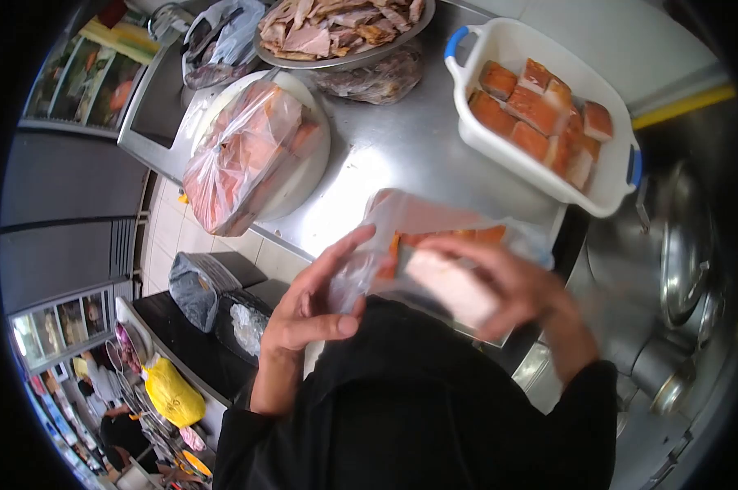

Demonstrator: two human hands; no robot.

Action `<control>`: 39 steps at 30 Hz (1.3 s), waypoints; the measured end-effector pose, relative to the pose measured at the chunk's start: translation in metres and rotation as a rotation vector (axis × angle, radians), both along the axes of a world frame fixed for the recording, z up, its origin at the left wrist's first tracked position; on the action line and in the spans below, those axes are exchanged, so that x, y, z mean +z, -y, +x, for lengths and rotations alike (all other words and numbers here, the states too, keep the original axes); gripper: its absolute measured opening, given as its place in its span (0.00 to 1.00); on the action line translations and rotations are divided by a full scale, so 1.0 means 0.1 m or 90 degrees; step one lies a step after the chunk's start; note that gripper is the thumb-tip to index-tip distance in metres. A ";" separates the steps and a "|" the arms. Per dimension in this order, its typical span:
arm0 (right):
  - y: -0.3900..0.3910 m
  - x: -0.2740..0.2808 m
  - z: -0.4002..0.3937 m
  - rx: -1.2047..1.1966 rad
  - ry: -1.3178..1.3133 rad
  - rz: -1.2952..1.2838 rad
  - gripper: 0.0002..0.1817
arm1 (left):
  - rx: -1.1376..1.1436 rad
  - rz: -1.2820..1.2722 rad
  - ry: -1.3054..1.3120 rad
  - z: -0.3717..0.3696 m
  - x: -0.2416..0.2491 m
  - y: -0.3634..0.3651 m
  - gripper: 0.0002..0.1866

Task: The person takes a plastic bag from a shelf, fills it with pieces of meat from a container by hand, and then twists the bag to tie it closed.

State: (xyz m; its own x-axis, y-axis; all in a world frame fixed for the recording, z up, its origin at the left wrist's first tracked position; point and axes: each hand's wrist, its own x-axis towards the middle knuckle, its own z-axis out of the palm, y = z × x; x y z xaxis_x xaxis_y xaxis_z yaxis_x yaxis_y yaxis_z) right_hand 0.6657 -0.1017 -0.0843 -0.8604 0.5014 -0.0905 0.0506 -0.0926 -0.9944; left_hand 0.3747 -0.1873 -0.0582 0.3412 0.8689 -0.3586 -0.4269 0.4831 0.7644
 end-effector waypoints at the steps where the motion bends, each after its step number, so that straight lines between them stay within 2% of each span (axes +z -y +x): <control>1: 0.14 -0.19 -0.16 0.003 0.047 -0.122 0.60 | -0.004 0.012 -0.017 0.02 0.01 0.01 0.58; 3: 0.34 -0.74 -0.44 -0.130 0.173 -0.105 0.56 | -0.048 0.009 0.012 0.02 0.02 0.04 0.54; 5: 0.35 -1.01 -0.66 -0.244 0.240 -0.115 0.60 | -0.084 0.020 0.015 -0.01 0.01 0.07 0.52; 7: 0.48 -1.58 -0.72 -0.359 0.333 0.162 0.59 | -0.107 0.051 0.001 -0.04 -0.06 0.09 0.52; 8: 0.53 -1.63 -0.77 -0.412 0.378 0.301 0.59 | -0.105 0.062 0.008 -0.06 -0.07 0.09 0.52; 11: 0.82 -1.63 -0.63 -0.346 0.376 0.392 0.57 | -0.094 0.084 0.023 -0.11 -0.09 0.09 0.52; 14: 1.04 -1.84 -0.59 -0.244 0.425 0.358 0.55 | -0.093 0.088 0.029 -0.12 -0.15 0.12 0.54; 17: 1.15 -2.11 -0.63 -0.317 0.402 0.394 0.50 | -0.105 0.073 0.028 -0.08 -0.17 0.20 0.54; 20: 1.24 -2.29 -0.74 -0.407 0.358 0.517 0.46 | -0.129 0.058 0.032 -0.04 -0.22 0.28 0.52; 23: 1.34 -2.28 -0.82 -0.546 0.467 0.466 0.52 | -0.169 0.061 0.024 -0.07 -0.20 0.33 0.47; 26: 1.35 -2.06 -0.72 -0.488 0.598 0.270 0.54 | -0.137 0.045 0.031 -0.12 -0.19 0.36 0.46; 29: 1.35 -2.07 -0.67 -0.454 0.604 0.247 0.49 | -0.117 0.051 0.059 -0.18 -0.22 0.37 0.46; 33: 1.34 -2.07 -0.63 -0.399 0.648 0.223 0.45 | -0.091 0.076 0.012 -0.18 -0.24 0.33 0.51; 39: 1.20 -2.04 -0.52 -0.164 0.718 0.154 0.42 | -0.080 0.088 -0.004 -0.17 -0.23 0.29 0.50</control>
State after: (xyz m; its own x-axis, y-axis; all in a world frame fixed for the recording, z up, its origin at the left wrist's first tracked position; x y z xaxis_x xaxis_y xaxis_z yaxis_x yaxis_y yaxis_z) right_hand 0.6132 -0.2220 -0.2880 -0.2251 0.7575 -0.6129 0.9189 -0.0441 -0.3920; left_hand 0.3576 -0.2166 -0.0817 0.4478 0.8611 -0.2408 -0.3649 0.4218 0.8300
